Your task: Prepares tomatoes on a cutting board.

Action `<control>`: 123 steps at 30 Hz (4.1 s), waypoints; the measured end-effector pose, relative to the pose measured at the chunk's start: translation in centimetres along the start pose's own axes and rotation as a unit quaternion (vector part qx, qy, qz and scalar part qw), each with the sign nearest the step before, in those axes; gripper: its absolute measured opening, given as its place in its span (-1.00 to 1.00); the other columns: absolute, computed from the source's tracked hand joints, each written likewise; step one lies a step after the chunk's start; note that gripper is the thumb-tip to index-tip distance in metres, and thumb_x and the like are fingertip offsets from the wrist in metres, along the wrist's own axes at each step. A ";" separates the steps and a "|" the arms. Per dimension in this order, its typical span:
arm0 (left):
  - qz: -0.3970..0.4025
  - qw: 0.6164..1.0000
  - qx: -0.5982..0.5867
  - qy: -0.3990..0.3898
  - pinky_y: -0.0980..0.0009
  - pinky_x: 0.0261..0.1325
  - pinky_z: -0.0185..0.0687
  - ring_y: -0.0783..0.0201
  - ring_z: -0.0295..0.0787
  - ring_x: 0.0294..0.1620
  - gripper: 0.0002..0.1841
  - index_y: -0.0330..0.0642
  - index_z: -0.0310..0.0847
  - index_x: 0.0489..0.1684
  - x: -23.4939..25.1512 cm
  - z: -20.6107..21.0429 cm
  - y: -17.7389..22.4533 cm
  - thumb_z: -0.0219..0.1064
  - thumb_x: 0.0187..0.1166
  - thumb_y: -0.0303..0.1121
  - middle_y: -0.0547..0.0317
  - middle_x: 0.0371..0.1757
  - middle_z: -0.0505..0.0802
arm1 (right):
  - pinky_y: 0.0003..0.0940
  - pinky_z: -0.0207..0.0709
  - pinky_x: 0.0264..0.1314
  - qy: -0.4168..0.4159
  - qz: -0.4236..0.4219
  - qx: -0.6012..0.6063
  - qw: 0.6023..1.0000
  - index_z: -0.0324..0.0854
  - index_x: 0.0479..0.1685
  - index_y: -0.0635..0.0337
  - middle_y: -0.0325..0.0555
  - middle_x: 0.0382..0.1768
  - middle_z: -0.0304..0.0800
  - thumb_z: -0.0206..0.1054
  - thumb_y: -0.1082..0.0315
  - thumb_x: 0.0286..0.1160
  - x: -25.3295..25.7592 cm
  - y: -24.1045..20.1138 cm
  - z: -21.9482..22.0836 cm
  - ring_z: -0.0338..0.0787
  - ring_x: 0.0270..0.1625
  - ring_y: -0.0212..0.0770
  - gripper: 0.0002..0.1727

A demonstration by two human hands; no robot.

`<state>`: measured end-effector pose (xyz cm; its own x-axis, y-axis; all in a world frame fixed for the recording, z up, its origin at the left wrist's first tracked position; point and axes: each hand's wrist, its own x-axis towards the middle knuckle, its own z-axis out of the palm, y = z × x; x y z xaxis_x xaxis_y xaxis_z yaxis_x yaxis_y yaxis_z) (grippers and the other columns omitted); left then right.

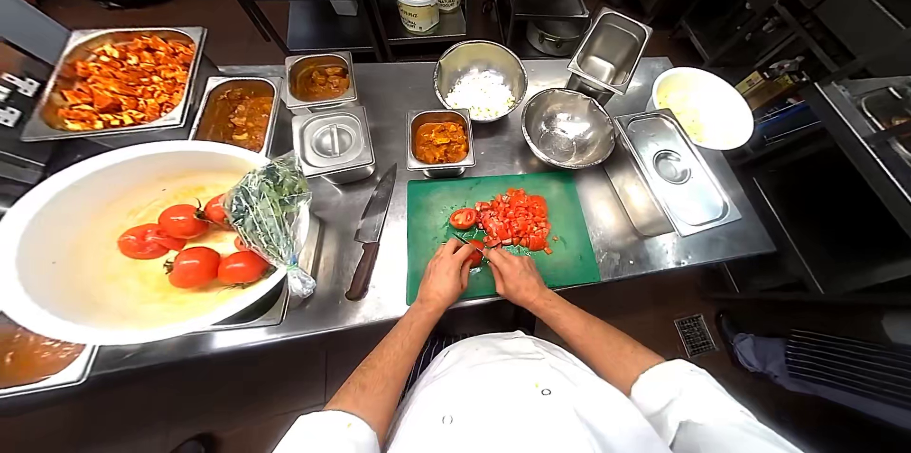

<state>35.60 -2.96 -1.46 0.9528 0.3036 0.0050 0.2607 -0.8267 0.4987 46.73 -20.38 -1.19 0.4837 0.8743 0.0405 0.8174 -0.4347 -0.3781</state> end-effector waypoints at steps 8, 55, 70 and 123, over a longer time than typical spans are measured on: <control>0.005 0.999 -0.022 0.032 0.12 0.29 0.76 0.12 0.79 0.19 -0.76 -0.01 0.79 0.19 -0.8 0.3 -0.5 0.37 0.63 -0.31 0.07 0.14 0.81 | -0.05 0.75 -0.34 -0.027 0.016 0.005 1.000 0.75 0.24 0.00 -0.14 -0.09 0.89 0.13 0.26 0.66 -6.7 2.6 -2.2 0.90 -0.27 -0.10 -0.65; -0.011 0.999 -0.008 0.041 0.13 0.24 0.78 0.10 0.76 0.24 -0.63 0.06 0.78 0.18 0.4 1.4 -0.8 0.50 0.42 -0.11 0.10 0.26 0.77 | -0.06 0.66 -0.47 0.000 -0.008 -0.040 0.999 0.76 0.11 -0.01 -0.17 -0.36 0.83 0.15 0.21 0.63 1.3 -0.6 0.2 0.84 -0.42 -0.10 -0.70; -0.022 0.996 -0.051 0.069 0.10 0.30 0.73 0.05 0.72 0.27 -0.62 -0.06 0.77 0.13 -0.8 1.9 -1.1 0.56 0.34 -0.22 -0.01 0.22 0.75 | -0.06 0.70 -0.44 0.006 -0.007 -0.021 1.000 0.78 0.12 0.02 -0.15 -0.30 0.87 0.21 0.20 0.63 -1.3 -1.1 -0.8 0.86 -0.39 -0.09 -0.71; 0.012 0.999 -0.014 0.044 0.18 0.28 0.67 0.13 0.69 0.23 -0.81 0.08 0.82 -0.04 -0.1 1.7 -2.4 0.42 0.47 -0.23 0.20 0.16 0.79 | -0.01 0.69 -0.42 -0.071 -0.021 -0.007 0.997 0.71 0.32 0.01 -0.07 -0.27 0.84 0.13 0.25 0.68 -3.2 0.1 0.4 0.85 -0.38 -0.01 -0.63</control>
<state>35.16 -1.78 -4.12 0.9409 0.3257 0.0930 0.2326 -0.8209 0.5216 45.09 -23.16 -1.74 0.4005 0.9132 -0.0752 0.8412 -0.3990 -0.3651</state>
